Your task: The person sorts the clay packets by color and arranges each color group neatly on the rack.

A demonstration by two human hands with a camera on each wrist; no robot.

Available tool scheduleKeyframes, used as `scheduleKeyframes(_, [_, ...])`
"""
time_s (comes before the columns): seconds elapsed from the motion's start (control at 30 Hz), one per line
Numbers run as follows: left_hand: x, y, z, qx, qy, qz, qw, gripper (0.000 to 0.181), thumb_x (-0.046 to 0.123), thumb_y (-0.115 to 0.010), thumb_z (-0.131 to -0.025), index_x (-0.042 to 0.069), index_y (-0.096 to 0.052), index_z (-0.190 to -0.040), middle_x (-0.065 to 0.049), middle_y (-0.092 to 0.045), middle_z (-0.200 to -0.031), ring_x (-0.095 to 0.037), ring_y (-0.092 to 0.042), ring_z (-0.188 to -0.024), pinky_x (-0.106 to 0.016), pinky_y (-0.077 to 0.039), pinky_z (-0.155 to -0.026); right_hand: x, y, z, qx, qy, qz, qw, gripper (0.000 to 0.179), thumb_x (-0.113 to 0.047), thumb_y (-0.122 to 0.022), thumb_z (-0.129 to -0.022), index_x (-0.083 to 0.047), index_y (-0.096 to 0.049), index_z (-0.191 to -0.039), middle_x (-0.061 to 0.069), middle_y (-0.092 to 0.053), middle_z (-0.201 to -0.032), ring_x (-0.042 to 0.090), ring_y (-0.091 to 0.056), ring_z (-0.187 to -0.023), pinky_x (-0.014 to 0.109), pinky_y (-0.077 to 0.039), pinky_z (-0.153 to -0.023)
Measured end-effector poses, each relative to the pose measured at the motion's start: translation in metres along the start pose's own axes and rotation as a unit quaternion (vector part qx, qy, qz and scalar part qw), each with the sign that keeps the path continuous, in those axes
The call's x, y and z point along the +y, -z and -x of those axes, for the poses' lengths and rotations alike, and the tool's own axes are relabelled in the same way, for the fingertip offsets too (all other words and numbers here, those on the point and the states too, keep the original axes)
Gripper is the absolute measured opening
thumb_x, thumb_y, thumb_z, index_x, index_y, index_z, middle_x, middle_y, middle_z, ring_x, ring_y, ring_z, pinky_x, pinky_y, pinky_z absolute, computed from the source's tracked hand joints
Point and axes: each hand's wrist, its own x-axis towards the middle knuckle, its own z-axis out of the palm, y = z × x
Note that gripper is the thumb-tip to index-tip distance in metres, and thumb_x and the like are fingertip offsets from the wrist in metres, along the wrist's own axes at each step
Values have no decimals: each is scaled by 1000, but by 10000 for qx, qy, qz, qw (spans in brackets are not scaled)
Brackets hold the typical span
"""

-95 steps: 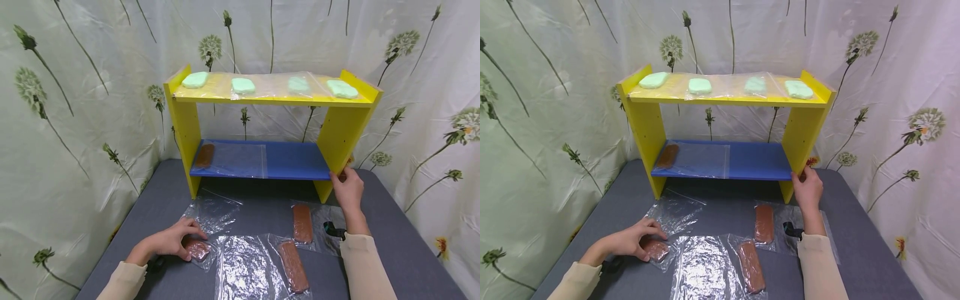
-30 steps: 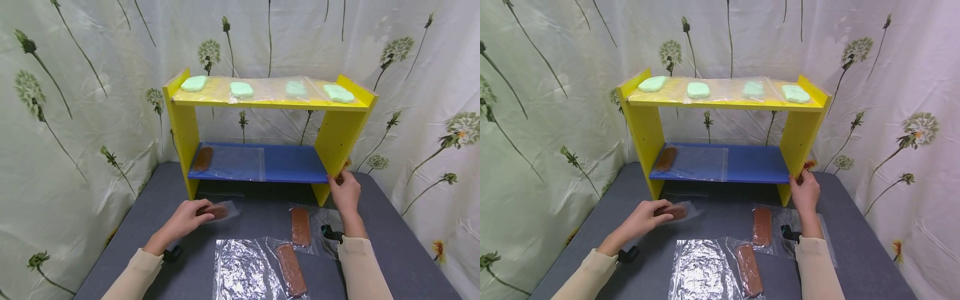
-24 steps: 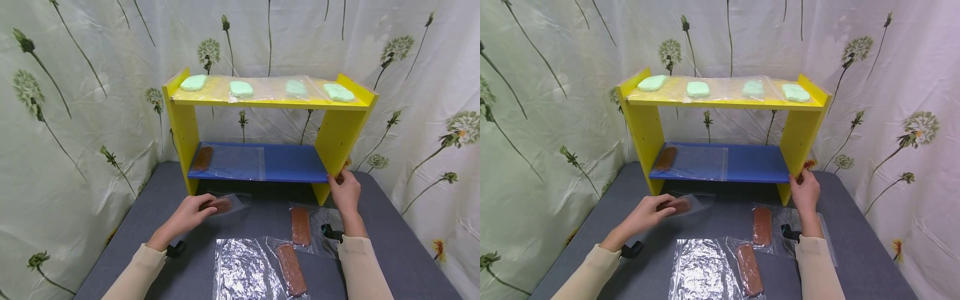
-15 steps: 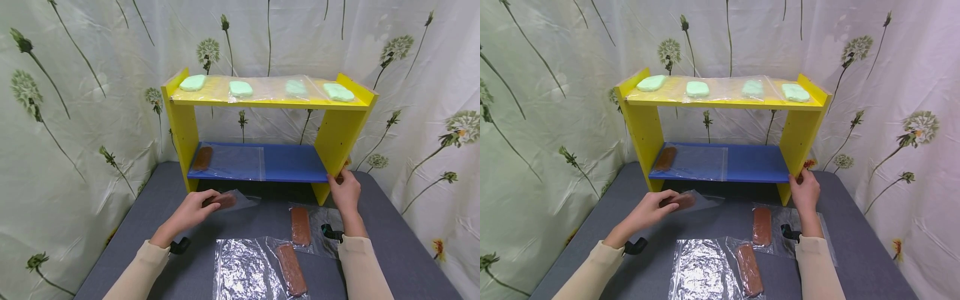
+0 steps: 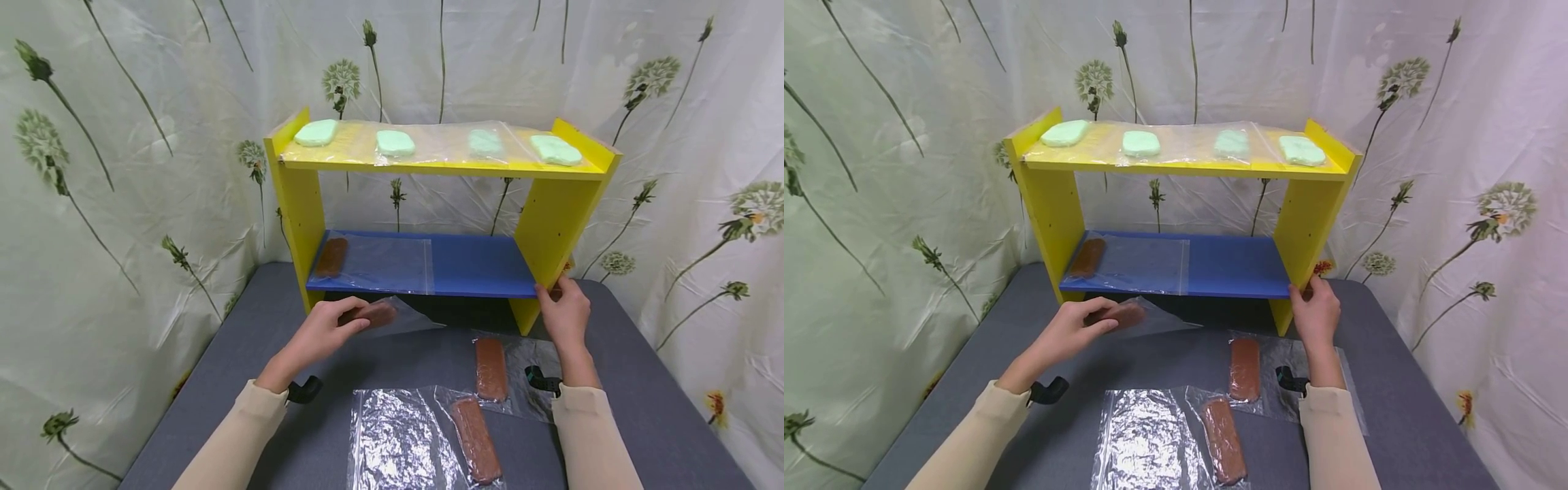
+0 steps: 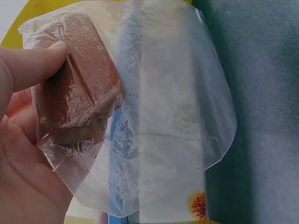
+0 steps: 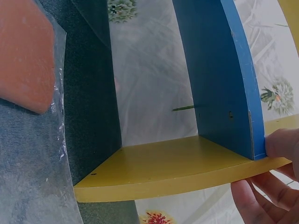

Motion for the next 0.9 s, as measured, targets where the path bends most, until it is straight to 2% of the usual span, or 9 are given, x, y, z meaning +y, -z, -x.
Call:
scheduleKeyframes(0.5, [4, -1, -26, 340, -175, 502, 9980, 19, 25, -68, -98, 22, -69, -116, 7, -69, -103, -9, -64, -81, -31, -56, -69, 1, -1, 1, -35, 53, -9, 10000, 33, -25, -67, -98, -1, -66, -120, 19, -65, -107, 37, -64, -95, 54, -50, -82])
scheduleKeyframes(0.73, [2, 0, -47, 716, -188, 678, 9950, 21, 29, -70, -96, 20, -70, -116, 6, -71, -101, -10, -66, -81, -33, -56, -69, 0, 0, 0, 6, 25, -37, 10000, 32, -25, -68, -97, -1, -67, -119, 19, -65, -106, 36, -63, -93, 53, -50, -82])
scheduleKeyframes(0.9, [3, 1, -58, 1001, -72, 785, 9918, 22, 27, -70, -97, 18, -70, -117, 5, -71, -101, -12, -64, -79, -35, -56, -68, 1, 0, -1, 12, 36, -13, 10000, 32, -25, -68, -97, -1, -67, -118, 19, -65, -105, 36, -64, -93, 53, -50, -82])
